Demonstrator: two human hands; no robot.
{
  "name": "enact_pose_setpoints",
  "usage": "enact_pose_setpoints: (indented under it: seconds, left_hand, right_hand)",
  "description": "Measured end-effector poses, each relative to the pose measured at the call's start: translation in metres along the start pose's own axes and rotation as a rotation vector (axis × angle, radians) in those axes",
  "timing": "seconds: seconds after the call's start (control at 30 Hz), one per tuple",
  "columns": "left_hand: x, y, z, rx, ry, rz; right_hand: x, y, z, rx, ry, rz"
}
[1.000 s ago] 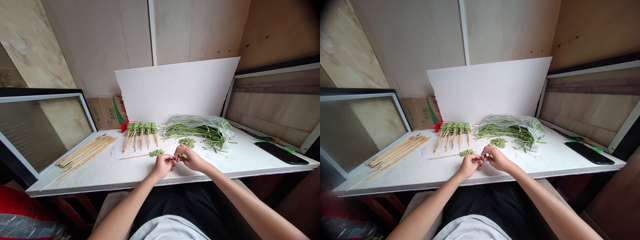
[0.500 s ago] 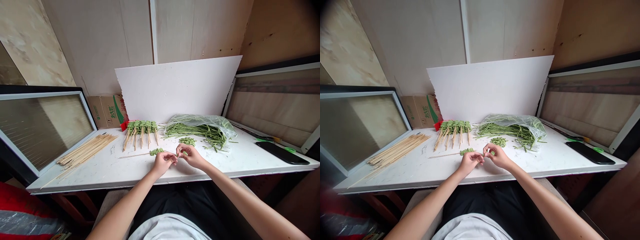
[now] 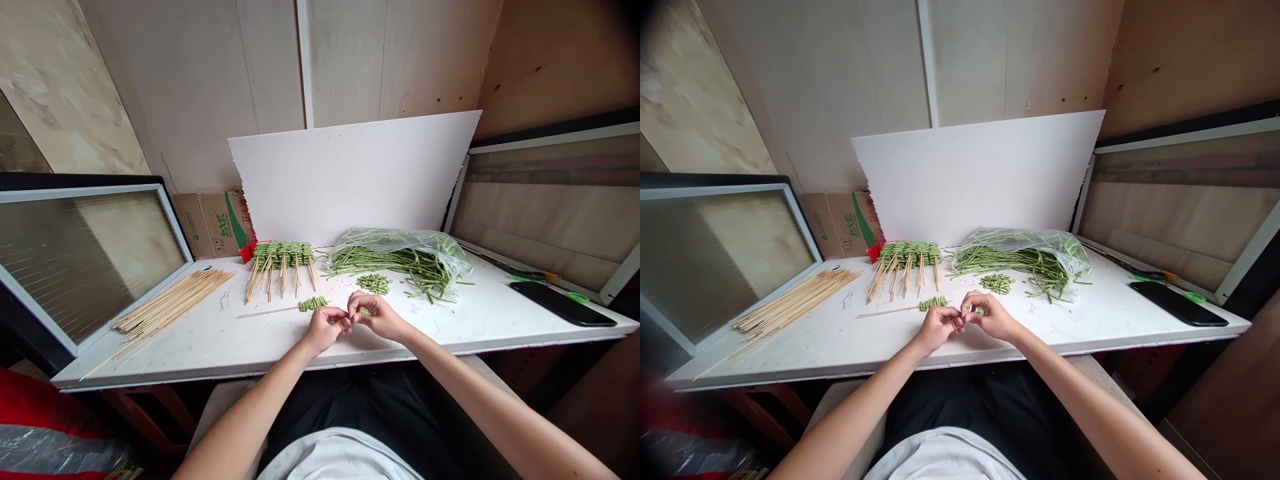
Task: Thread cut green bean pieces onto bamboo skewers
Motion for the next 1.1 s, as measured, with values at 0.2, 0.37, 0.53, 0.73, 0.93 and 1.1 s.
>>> enact_pose_setpoints:
  seconds: [0.2,0.37,0.53,0.73,0.93,1.1]
  left_hand:
    - [-0.003,-0.001,0.003,0.034,-0.103,-0.062]
    - [-0.003,-0.002,0.003,0.019,-0.155,-0.116]
    - [-0.008,0.001,-0.004,-0.074,-0.060,-0.045]
    - [-0.009,0.005,-0.007,-0.107,-0.029,-0.017]
    - [-0.022,0.008,-0.008,-0.025,0.115,0.023]
    - [-0.032,0.010,-0.005,0.047,0.077,0.038]
  right_hand:
    - [-0.014,-0.002,0.019,0.206,0.405,0.138]
    - [-0.011,-0.002,0.016,0.117,0.372,0.104]
    - [0.016,-0.005,-0.012,-0.246,-0.161,-0.126]
    - [0.049,-0.015,-0.014,-0.247,-0.532,-0.343]
    - [0.060,-0.022,0.003,-0.207,-0.637,-0.399]
    - [0.047,-0.016,0.003,-0.258,-0.281,-0.248]
Point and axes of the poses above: each hand's wrist, its own y-axis towards the middle knuckle, its own z-axis out of the palm, x = y × z, the point moved 7 cm from there along y, towards the middle knuckle, and after that the axes turned 15 degrees about z, right-handed, at the moved point
